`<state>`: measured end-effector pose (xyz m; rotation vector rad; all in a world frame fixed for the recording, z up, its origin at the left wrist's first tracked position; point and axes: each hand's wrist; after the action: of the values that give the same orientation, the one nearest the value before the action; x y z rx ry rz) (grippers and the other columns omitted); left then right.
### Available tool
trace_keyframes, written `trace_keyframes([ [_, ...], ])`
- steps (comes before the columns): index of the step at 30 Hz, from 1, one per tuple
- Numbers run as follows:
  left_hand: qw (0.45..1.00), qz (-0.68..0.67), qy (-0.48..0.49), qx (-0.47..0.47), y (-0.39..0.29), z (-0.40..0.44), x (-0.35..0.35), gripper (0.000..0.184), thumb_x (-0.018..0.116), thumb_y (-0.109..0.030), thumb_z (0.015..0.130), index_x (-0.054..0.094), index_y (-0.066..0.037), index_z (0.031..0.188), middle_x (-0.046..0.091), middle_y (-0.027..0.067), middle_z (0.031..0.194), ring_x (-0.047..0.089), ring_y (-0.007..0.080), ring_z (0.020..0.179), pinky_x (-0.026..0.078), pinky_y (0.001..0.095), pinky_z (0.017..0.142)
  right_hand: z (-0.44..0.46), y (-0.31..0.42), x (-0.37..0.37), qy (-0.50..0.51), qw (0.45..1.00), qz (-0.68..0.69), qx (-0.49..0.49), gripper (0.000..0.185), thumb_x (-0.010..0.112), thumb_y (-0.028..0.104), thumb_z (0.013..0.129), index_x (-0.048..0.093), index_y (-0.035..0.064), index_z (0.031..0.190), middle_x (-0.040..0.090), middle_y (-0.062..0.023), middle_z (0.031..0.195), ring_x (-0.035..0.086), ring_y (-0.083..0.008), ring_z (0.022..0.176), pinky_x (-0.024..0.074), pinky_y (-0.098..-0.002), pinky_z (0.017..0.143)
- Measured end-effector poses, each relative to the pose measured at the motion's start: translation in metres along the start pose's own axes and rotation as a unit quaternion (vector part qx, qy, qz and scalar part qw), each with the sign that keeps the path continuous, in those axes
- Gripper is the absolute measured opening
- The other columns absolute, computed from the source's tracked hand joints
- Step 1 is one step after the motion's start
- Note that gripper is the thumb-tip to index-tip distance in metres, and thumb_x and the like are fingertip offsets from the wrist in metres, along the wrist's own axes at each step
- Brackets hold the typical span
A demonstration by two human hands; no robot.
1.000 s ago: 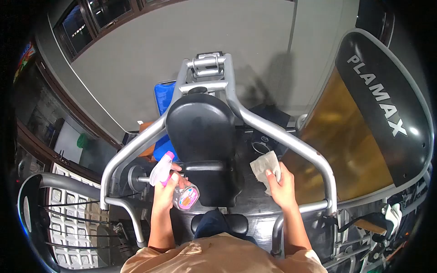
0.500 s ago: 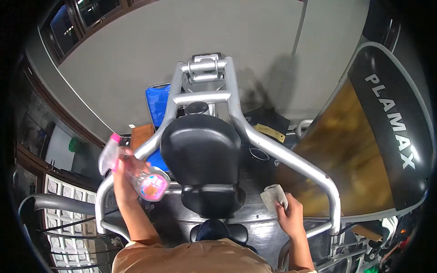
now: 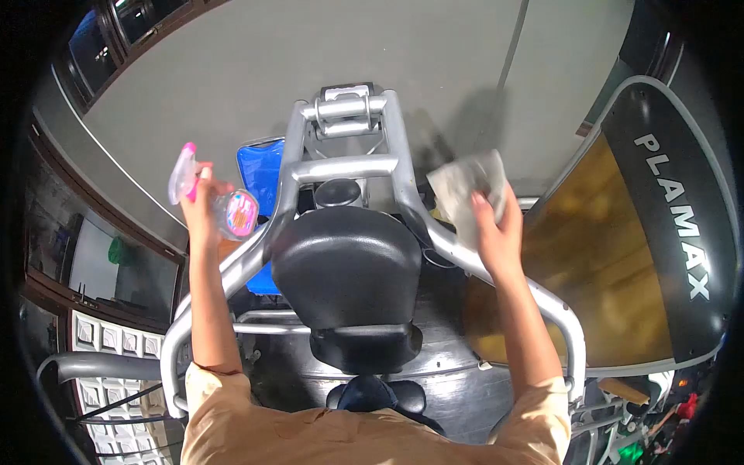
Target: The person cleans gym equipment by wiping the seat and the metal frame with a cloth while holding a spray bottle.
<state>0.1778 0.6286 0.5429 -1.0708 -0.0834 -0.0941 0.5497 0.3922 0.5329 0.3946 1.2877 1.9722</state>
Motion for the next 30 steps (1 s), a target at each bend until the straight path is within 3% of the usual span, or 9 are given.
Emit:
trace_keyframes([
  [2, 0.999, -0.038, 0.018, -0.003, 0.034, 0.021, 0.003, 0.048, 0.066, -0.021, 0.098, 0.052, -0.002, 0.141, 0.059, 0.0043, 0.096, 0.061, 0.0150, 0.072, 0.053, 0.0350, 0.074, 0.033, -0.015, 0.040, -0.022, 0.999, 0.042, -0.005, 0.031, 0.061, 0.017, 0.100, 0.061, -0.0020, 0.123, 0.067, -0.0066, 0.109, 0.059, -0.0142, 0.103, 0.0469, -0.0310, 0.093],
  [5, 0.998, -0.033, 0.000, 0.053, 0.041, 0.044, 0.027, 0.056, 0.065, -0.018, 0.099, 0.046, -0.004, 0.150, 0.058, 0.0047, 0.106, 0.061, 0.0131, 0.072, 0.054, 0.0328, 0.072, 0.080, -0.062, 0.097, -0.058, 0.994, 0.076, -0.042, 0.025, 0.061, 0.019, 0.100, 0.061, -0.0001, 0.116, 0.068, -0.0090, 0.101, 0.062, -0.0162, 0.097, 0.0487, -0.0329, 0.088],
  [7, 0.998, 0.054, 0.004, 0.039, 0.053, 0.058, 0.037, 0.054, 0.065, -0.013, 0.099, 0.047, -0.005, 0.149, 0.061, 0.0053, 0.109, 0.062, 0.0114, 0.073, 0.054, 0.0294, 0.070, 0.098, -0.067, 0.124, -0.050, 0.996, -0.054, -0.045, 0.021, 0.059, 0.019, 0.101, 0.060, 0.0012, 0.113, 0.067, -0.0149, 0.094, 0.065, -0.0227, 0.089, 0.0498, -0.0360, 0.083],
  [9, 0.999, 0.041, 0.022, 0.025, 0.071, 0.069, 0.043, 0.055, 0.065, -0.011, 0.098, 0.047, -0.004, 0.150, 0.061, 0.0054, 0.110, 0.062, 0.0107, 0.073, 0.054, 0.0286, 0.070, 0.112, -0.076, 0.150, -0.057, 0.991, -0.088, -0.085, 0.022, 0.056, 0.017, 0.101, 0.059, 0.0016, 0.116, 0.067, -0.0202, 0.094, 0.067, -0.0365, 0.088, 0.0514, -0.0413, 0.081],
  [12, 0.999, 0.025, 0.023, 0.032, 0.092, 0.078, 0.056, 0.035, 0.070, -0.012, 0.096, 0.062, 0.000, 0.128, 0.065, 0.0028, 0.102, 0.065, 0.0103, 0.073, 0.054, 0.0283, 0.067, 0.129, -0.095, 0.174, -0.030, 0.982, -0.119, -0.144, 0.027, 0.059, 0.010, 0.097, 0.058, 0.0024, 0.123, 0.067, -0.0235, 0.104, 0.066, -0.0444, 0.097, 0.0526, -0.0454, 0.083],
  [16, 0.992, 0.119, -0.008, 0.039, 0.121, 0.082, 0.073, 0.023, 0.075, -0.017, 0.091, 0.068, -0.004, 0.108, 0.062, 0.0002, 0.072, 0.058, 0.0084, 0.068, 0.049, 0.0280, 0.065, 0.132, -0.107, 0.178, 0.037, 0.965, -0.178, -0.187, 0.034, 0.062, 0.008, 0.093, 0.058, 0.0053, 0.126, 0.066, -0.0237, 0.112, 0.064, -0.0474, 0.103, 0.0525, -0.0493, 0.087],
  [20, 0.974, 0.225, 0.031, 0.023, 0.105, 0.071, 0.079, 0.026, 0.077, -0.023, 0.089, 0.067, -0.004, 0.104, 0.058, 0.0014, 0.066, 0.055, 0.0096, 0.062, 0.048, 0.0288, 0.061, 0.127, -0.096, 0.175, 0.097, 0.959, -0.198, -0.177, 0.027, 0.058, 0.005, 0.094, 0.058, -0.0003, 0.121, 0.065, -0.0252, 0.107, 0.066, -0.0449, 0.097, 0.0525, -0.0418, 0.085],
  [23, 0.973, 0.227, 0.043, 0.022, 0.105, 0.066, 0.078, 0.028, 0.077, -0.025, 0.089, 0.067, -0.005, 0.104, 0.057, 0.0015, 0.065, 0.054, 0.0114, 0.060, 0.047, 0.0294, 0.060, 0.128, -0.105, 0.172, 0.087, 0.968, -0.181, -0.153, 0.035, 0.061, 0.004, 0.089, 0.058, 0.0031, 0.124, 0.065, -0.0216, 0.111, 0.065, -0.0448, 0.102, 0.0530, -0.0456, 0.085],
  [30, 0.968, 0.245, 0.063, 0.001, 0.109, 0.053, 0.065, 0.033, 0.077, -0.031, 0.090, 0.067, -0.004, 0.106, 0.058, 0.0029, 0.067, 0.056, 0.0128, 0.061, 0.048, 0.0311, 0.060, 0.128, -0.103, 0.171, 0.092, 0.976, -0.140, -0.140, 0.035, 0.060, -0.006, 0.085, 0.058, 0.0004, 0.120, 0.063, -0.0200, 0.100, 0.065, -0.0401, 0.091, 0.0522, -0.0383, 0.079],
])
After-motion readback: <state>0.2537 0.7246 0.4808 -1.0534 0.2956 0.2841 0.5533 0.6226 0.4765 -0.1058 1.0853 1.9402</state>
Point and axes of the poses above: each hand's wrist, its own z-axis towards the middle knuckle, its own x-axis out of the palm, y = z × x
